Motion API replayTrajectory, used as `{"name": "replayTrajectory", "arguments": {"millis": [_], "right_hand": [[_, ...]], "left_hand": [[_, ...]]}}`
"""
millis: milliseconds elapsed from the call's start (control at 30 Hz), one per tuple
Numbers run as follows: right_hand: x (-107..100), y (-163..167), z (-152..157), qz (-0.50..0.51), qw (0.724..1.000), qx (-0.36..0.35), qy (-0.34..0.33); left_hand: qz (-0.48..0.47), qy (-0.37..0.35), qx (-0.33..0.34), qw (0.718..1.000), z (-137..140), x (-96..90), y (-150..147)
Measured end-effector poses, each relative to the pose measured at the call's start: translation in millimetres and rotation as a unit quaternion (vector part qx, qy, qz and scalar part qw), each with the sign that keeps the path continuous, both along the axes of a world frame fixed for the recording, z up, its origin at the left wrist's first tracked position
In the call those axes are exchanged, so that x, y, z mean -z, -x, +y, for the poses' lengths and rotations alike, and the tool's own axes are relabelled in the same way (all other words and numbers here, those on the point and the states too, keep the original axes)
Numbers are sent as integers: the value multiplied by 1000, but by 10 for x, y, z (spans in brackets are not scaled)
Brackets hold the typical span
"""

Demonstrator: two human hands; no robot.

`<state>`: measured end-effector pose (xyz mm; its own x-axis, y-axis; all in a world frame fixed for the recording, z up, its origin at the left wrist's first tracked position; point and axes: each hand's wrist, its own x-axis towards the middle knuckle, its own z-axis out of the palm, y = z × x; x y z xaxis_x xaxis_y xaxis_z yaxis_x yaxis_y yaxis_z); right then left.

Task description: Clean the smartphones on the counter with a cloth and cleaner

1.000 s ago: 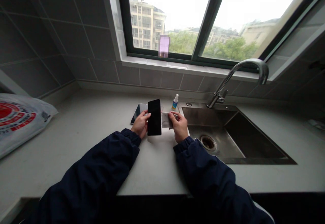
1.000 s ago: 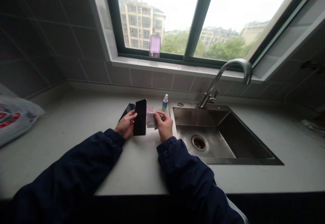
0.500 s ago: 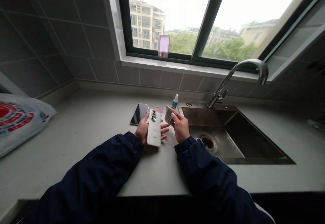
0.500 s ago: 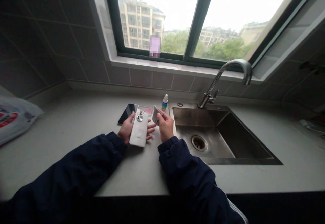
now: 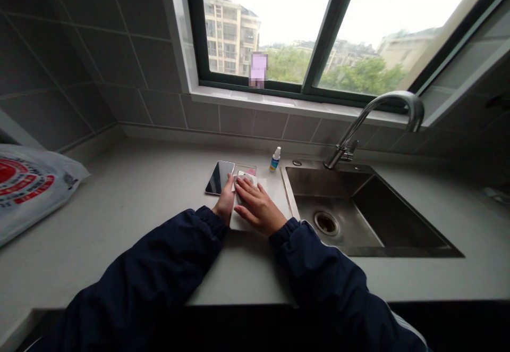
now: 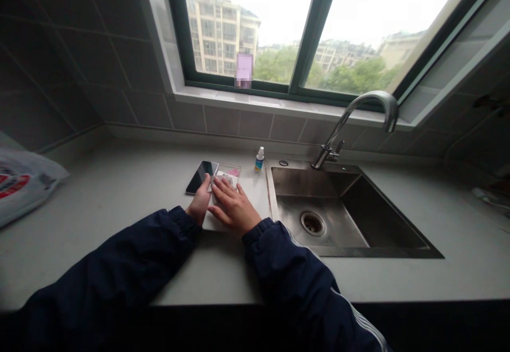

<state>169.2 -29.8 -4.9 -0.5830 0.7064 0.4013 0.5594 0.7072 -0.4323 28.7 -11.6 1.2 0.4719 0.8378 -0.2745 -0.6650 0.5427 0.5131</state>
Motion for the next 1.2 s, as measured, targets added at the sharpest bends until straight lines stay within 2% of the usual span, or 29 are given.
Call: {"name": "replayTrajectory", "arguments": {"millis": [133, 200, 433, 600, 767, 933, 1100, 1200], "right_hand": [[27, -13, 41, 18, 997, 70, 18], [34, -17, 47, 31, 995, 89, 24], [-19, 1, -7, 21, 999, 21, 23], [0, -16, 16, 47, 996, 76, 29], [-4, -26, 8, 30, 999, -12, -10], [6, -35, 30, 46, 996, 73, 3], [22, -18, 22, 45, 999, -14, -28], [27, -16, 27, 54, 997, 47, -8]], "left_hand": [[-40, -16, 67, 997, 10, 18, 8], [-35, -20, 76, 996, 9, 9, 2], [-6, -19, 20, 1000, 22, -34, 38], [-9, -30, 52, 998, 47, 1, 39], [12, -37, -19, 999, 78, 34, 39], [22, -3, 79, 997, 57, 21, 59], [19, -32, -8, 999, 91, 51, 58], [-9, -28, 31, 999, 118, 75, 64]]}}
